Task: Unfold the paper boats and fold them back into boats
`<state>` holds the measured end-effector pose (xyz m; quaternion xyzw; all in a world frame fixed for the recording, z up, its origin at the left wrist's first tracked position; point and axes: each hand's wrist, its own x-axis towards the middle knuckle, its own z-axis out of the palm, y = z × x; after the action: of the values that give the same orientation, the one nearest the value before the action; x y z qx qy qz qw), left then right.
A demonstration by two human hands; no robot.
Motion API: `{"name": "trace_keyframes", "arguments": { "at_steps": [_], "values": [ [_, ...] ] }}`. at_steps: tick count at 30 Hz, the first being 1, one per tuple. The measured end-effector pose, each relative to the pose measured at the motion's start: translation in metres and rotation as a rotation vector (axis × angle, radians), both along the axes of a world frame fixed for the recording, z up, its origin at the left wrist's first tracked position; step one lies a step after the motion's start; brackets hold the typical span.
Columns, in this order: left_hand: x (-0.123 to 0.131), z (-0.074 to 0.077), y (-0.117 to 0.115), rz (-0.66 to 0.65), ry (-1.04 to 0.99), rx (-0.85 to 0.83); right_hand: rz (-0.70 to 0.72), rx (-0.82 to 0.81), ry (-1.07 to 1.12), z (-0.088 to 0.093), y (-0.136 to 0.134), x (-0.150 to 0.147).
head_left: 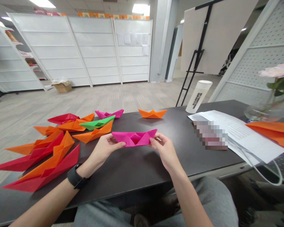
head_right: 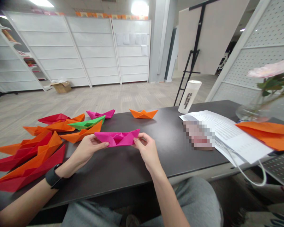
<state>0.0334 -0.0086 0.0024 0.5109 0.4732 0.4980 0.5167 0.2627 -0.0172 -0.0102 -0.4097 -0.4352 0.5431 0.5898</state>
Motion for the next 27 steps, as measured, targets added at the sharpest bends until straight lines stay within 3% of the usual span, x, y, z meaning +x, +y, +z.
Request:
{"name": "trace_keyframes", "arguments": {
  "at_steps": [5,12,22,27],
  "values": [
    [-0.0016,-0.0011,0.0012,0.022,0.05,0.015,0.0,-0.05,0.115,0.0009,0.0007,0.0015],
    [0.0005,0.0011,-0.0002,0.041,0.033,0.006,0.124,-0.068,0.002,-0.0042,-0.0009,0.0002],
    [0.0031,-0.0033,0.0019,0.048,-0.114,-0.004,0.048,-0.073,0.161,-0.0059,0.0022,0.0],
    [0.0034,0.004,-0.005,-0.06,0.057,0.018,0.103,-0.015,0.098,-0.0007,-0.0037,-0.0032]
  ]
}}
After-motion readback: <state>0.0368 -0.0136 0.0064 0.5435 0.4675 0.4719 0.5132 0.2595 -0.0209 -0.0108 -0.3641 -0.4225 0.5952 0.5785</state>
